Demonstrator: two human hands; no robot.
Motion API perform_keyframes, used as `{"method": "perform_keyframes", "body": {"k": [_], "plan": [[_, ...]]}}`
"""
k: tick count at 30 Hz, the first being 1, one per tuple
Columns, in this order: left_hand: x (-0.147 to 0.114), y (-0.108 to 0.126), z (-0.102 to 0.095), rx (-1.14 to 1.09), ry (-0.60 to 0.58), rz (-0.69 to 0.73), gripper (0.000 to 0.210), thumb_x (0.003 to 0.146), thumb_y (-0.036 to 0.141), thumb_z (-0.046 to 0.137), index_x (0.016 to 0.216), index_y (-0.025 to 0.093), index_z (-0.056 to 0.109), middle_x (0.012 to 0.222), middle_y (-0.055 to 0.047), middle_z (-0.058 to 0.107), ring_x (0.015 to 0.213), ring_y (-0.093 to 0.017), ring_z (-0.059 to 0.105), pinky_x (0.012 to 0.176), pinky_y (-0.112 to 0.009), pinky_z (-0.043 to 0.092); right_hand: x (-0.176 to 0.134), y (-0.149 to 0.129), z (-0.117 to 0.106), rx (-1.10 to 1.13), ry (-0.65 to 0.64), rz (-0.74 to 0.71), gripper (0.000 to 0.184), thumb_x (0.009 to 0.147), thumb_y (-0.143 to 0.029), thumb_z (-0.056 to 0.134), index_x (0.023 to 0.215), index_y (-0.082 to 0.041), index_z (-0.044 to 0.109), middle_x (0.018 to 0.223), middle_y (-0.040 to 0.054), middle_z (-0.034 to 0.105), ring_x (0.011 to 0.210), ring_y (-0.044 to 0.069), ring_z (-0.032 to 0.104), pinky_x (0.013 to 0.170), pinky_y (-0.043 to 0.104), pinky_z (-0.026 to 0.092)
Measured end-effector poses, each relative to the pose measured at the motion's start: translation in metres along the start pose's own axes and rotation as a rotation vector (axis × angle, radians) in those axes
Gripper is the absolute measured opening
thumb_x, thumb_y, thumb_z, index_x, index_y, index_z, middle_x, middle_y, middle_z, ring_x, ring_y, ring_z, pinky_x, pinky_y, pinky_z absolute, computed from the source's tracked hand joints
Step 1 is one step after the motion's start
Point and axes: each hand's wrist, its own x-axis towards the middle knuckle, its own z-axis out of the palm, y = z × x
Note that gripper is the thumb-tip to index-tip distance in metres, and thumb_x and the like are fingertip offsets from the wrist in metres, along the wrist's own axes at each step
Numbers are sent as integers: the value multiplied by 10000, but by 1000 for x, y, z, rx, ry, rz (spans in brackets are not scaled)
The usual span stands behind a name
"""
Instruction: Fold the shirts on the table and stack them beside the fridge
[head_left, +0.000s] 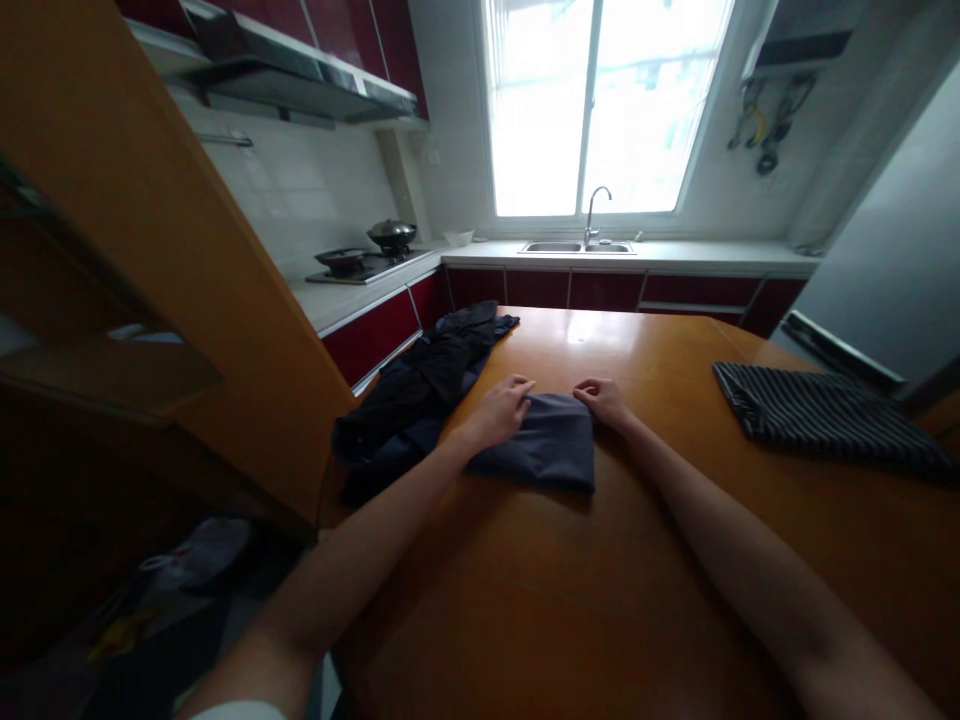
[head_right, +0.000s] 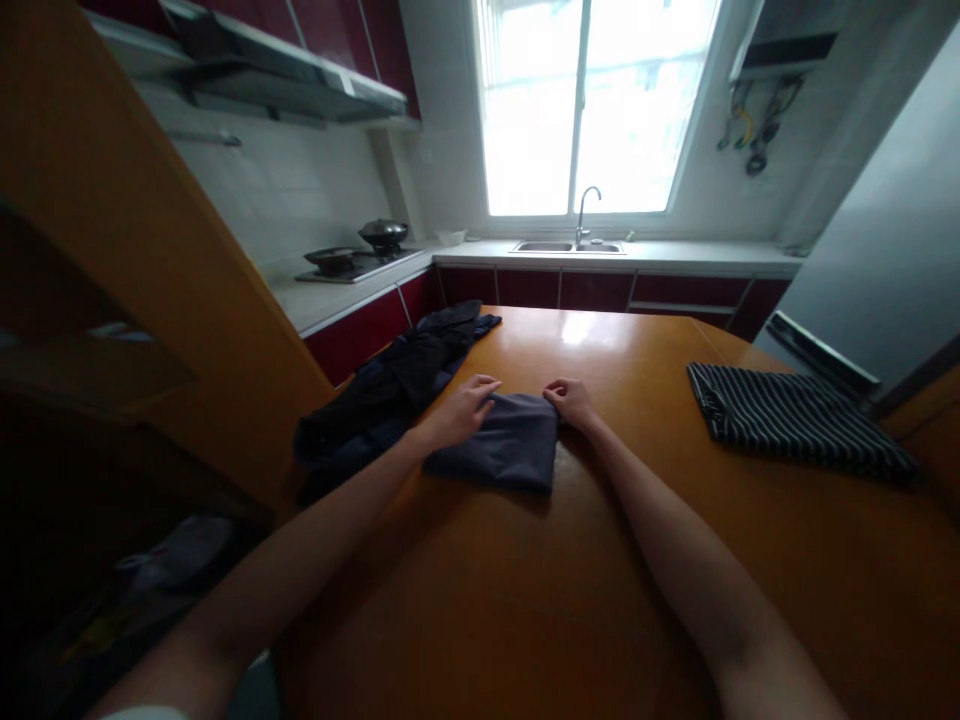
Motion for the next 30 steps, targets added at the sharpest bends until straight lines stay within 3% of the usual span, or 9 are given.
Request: {"method": "perform_keyframes", "body": {"k": [3, 8, 12, 15, 18, 21, 23, 26, 30], "plan": [[16, 20, 28, 46, -117, 132, 504, 1056, 336, 335, 1510, 145, 439, 1531, -114, 480, 1426, -229, 418, 1195, -380, 298, -3, -3, -2, -46, 6, -6, 217, 826, -329, 641, 889, -157, 756, 801, 79, 782, 720, 196, 709, 629, 264, 508], [5, 14, 53, 151, -258, 23, 720, 1050, 582, 207, 1614, 135, 190, 1665, -123, 220, 1542, -276, 182, 1229, -515, 175, -8, -1, -2, -155, 80, 28, 190, 863, -331, 616, 908, -213, 757, 847, 46, 784, 841, 217, 717, 839, 362, 508], [-2, 8, 52, 234, -267, -79, 793, 1027, 637, 140, 1608, 103, 214, 1662, -132, 216, 1551, -289, 137, 1236, -540, 123, -10, -1, -3, -230, 127, 74, 173, 877, -307, 606, 917, -231, 757, 899, 38, 781, 938, 240, 707, 989, 455, 421], [-1, 10, 51, 263, -268, -113, 807, 1020, 647, 130, 1602, 98, 242, 1661, -126, 222, 1552, -293, 129, 1236, -558, 108, -13, -11, -8, -258, 167, 106, 248, 921, -288, 528, 985, -217, 757, 1017, 73, 773, 1023, 257, 687, 997, 447, 414], [-1, 14, 51, 278, -249, -119, 799, 1018, 649, 135, 1600, 116, 261, 1659, -126, 231, 1550, -288, 147, 1237, -543, 123, -24, -33, -7, -313, 210, 12, 366, 976, -271, 406, 1131, -193, 729, 1179, 106, 729, 1117, 247, 643, 1002, 394, 423], [-2, 15, 50, 298, -243, -129, 768, 1027, 624, 148, 1596, 125, 277, 1656, -134, 243, 1546, -295, 160, 1236, -539, 124, -45, -57, 9, -473, 121, -196, 377, 973, -239, 403, 1178, -174, 713, 1276, 121, 677, 1216, 244, 573, 1072, 375, 378], [-3, 14, 49, 313, -246, -128, 731, 1039, 583, 147, 1594, 127, 285, 1655, -135, 246, 1547, -294, 158, 1237, -541, 109, -60, -66, 22, -595, 25, -253, 385, 974, -245, 422, 1241, -147, 681, 1349, 143, 636, 1310, 269, 503, 1131, 411, 321], [-7, 9, 44, 309, -257, -139, 684, 1049, 539, 153, 1597, 149, 281, 1662, -116, 232, 1549, -282, 150, 1237, -549, 93, -74, -65, 32, -700, -51, -190, 489, 1003, -294, 408, 1419, -75, 541, 1480, 183, 532, 1426, 309, 388, 1180, 468, 254], [-13, -3, 34, 245, -301, -216, 684, 1030, 586, 199, 1610, 227, 242, 1683, -55, 169, 1557, -297, 91, 1221, -599, 95, -74, -44, 19, -662, -109, -45, 566, 1047, -368, 307, 1511, -68, 427, 1558, 181, 442, 1459, 306, 364, 1192, 493, 259]]}}
